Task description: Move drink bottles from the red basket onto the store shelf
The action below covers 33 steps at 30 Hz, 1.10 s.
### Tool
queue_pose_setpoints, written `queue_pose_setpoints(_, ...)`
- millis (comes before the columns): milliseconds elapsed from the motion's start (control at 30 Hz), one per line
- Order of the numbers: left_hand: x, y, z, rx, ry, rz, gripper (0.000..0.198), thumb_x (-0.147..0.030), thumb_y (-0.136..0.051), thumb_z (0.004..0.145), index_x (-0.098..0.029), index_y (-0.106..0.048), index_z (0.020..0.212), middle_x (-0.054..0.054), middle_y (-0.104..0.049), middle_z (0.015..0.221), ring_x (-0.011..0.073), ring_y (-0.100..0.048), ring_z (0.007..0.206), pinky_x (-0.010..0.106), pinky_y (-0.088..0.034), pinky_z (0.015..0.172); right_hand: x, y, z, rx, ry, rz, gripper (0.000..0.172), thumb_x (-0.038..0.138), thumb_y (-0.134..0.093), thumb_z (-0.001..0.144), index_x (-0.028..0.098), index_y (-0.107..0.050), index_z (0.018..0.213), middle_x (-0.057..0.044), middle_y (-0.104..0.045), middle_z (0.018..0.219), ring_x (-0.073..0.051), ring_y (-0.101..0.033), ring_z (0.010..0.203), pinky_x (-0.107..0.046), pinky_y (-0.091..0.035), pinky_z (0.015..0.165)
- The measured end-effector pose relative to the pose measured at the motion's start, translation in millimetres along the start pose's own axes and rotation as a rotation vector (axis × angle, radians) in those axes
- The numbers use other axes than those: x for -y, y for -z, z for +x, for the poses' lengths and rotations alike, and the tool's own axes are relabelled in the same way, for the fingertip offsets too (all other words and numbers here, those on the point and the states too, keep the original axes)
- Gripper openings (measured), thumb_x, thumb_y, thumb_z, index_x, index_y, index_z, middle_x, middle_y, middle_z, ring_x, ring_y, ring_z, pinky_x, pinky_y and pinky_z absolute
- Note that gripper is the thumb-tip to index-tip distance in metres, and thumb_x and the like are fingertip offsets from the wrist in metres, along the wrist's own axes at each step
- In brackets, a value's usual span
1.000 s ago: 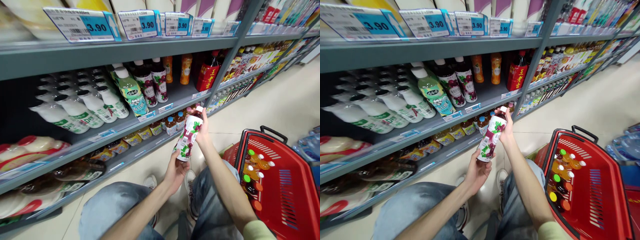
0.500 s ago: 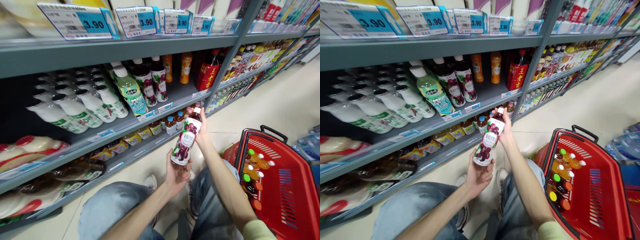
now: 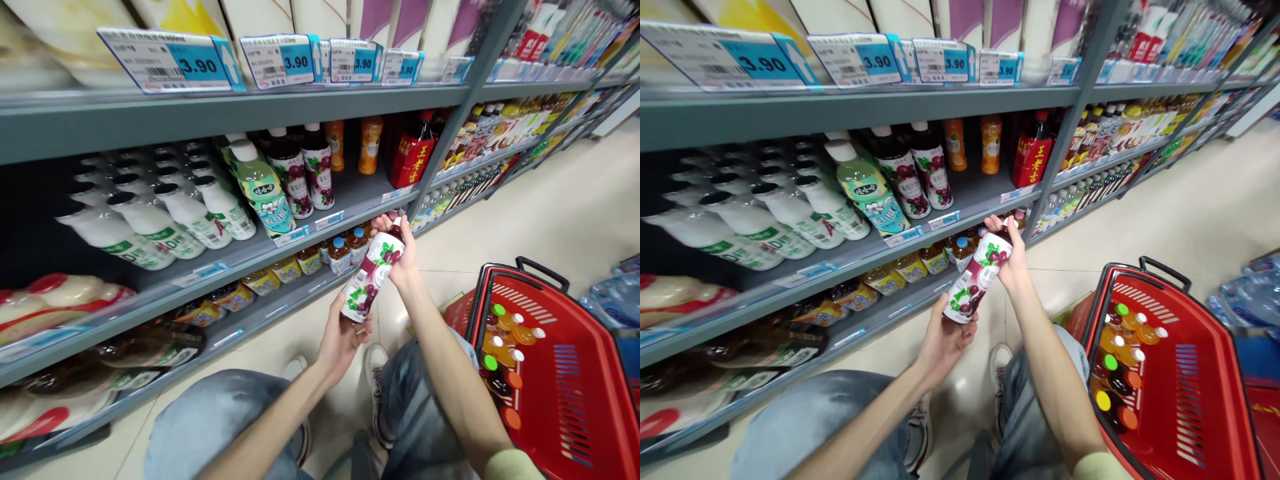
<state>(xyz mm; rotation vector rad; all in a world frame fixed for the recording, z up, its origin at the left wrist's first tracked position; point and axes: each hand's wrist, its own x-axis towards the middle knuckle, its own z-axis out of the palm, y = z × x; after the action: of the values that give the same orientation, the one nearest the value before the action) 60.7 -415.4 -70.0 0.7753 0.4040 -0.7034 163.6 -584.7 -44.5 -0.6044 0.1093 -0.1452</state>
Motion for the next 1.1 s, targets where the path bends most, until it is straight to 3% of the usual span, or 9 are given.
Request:
queue_pose_setpoints(100, -10.2, 6.4, 7.3, -0.004, -0.325, 0.251, 0.061, -0.066, -0.078, 0.072, -0.014, -0.064, 0.102, 0.002, -0.067, 0.076, 0.0131, -0.062, 0.057, 0.023, -0.052, 0.049, 3.4, 5.1, 0.9, 0.012, 0.021, -0.12, 0.039, 0.057, -0.075, 0.084, 0.023, -0.073, 0.101, -0.001, -0.076, 0.107, -0.015, -0.07, 0.084, -0.029, -0.06, 0.074)
queue_pose_setpoints(267, -26.6, 18.9, 13.5, -0.052, -0.826, 0.839, 0.062, -0.044, -0.087, 0.072, -0.019, -0.063, 0.123, 0.005, -0.067, 0.104, 0.016, -0.068, 0.075, 0.028, -0.06, 0.063, 6.3, 15.0, -2.5, -0.009, -0.014, -0.167, 0.046, 0.063, -0.069, 0.087, 0.022, -0.073, 0.107, -0.004, -0.073, 0.123, -0.019, -0.07, 0.096, -0.035, -0.06, 0.086)
queue_pose_setpoints(400, -31.4, 24.6, 7.4, -0.092, -1.229, 1.184, 0.06, -0.033, -0.085, 0.076, -0.023, -0.064, 0.132, 0.004, -0.061, 0.104, 0.016, -0.066, 0.083, 0.027, -0.06, 0.068, 8.4, 12.6, -6.0, -0.016, -0.037, -0.114, 0.05, 0.065, -0.063, 0.09, 0.019, -0.073, 0.109, -0.007, -0.071, 0.129, -0.022, -0.07, 0.101, -0.04, -0.061, 0.09)
queue_pose_setpoints(533, -35.4, 34.8, 7.4, -0.12, -1.598, 1.433, 0.055, -0.018, -0.078, 0.082, -0.027, -0.063, 0.135, 0.007, -0.061, 0.11, 0.0212, -0.069, 0.1, 0.03, -0.062, 0.079, 11.0, 7.6, -8.7, -0.028, -0.006, -0.074, 0.061, 0.072, -0.055, 0.092, 0.019, -0.073, 0.113, -0.008, -0.068, 0.136, -0.024, -0.069, 0.109, -0.042, -0.06, 0.094)
queue_pose_setpoints(700, -46.5, 44.6, 10.8, -0.047, -2.004, 1.665, 0.059, 0.002, -0.068, 0.083, -0.032, -0.066, 0.131, 0.009, -0.061, 0.123, 0.0264, -0.066, 0.12, 0.037, -0.062, 0.091, 11.0, 6.2, -13.1, -0.005, 0.087, 0.01, 0.063, 0.074, -0.049, 0.093, 0.021, -0.074, 0.116, -0.005, -0.07, 0.134, -0.023, -0.069, 0.113, -0.041, -0.059, 0.097)
queue_pose_setpoints(900, -54.0, 40.0, 5.8, 0.013, -2.287, 1.786, 0.05, -0.013, -0.083, 0.079, -0.038, -0.071, 0.121, 0.005, -0.062, 0.126, 0.0242, -0.066, 0.118, 0.038, -0.062, 0.094, 10.2, 1.8, -12.5, -0.024, 0.084, 0.134, 0.052, 0.065, -0.05, 0.096, 0.022, -0.073, 0.112, -0.002, -0.077, 0.12, -0.02, -0.071, 0.105, -0.033, -0.061, 0.085)
queue_pose_setpoints(1000, -55.1, 37.7, 5.2, 0.059, -2.303, 1.751, 0.047, -0.012, -0.084, 0.077, -0.034, -0.073, 0.117, 0.006, -0.065, 0.123, 0.0239, -0.065, 0.118, 0.041, -0.06, 0.099, 11.8, -1.7, -11.6, -0.025, 0.079, 0.135, 0.054, 0.067, -0.051, 0.095, 0.021, -0.072, 0.113, -0.004, -0.076, 0.121, -0.019, -0.071, 0.104, -0.033, -0.061, 0.084)
queue_pose_setpoints(1100, -55.6, 37.6, 5.8, 0.136, -2.212, 1.693, 0.042, -0.006, -0.075, 0.083, -0.023, -0.07, 0.121, 0.01, -0.069, 0.123, 0.0264, -0.061, 0.129, 0.043, -0.057, 0.105, 13.4, -5.2, -15.4, -0.039, 0.093, 0.089, 0.058, 0.07, -0.053, 0.093, 0.02, -0.071, 0.117, -0.007, -0.075, 0.124, -0.02, -0.07, 0.107, -0.035, -0.06, 0.088)
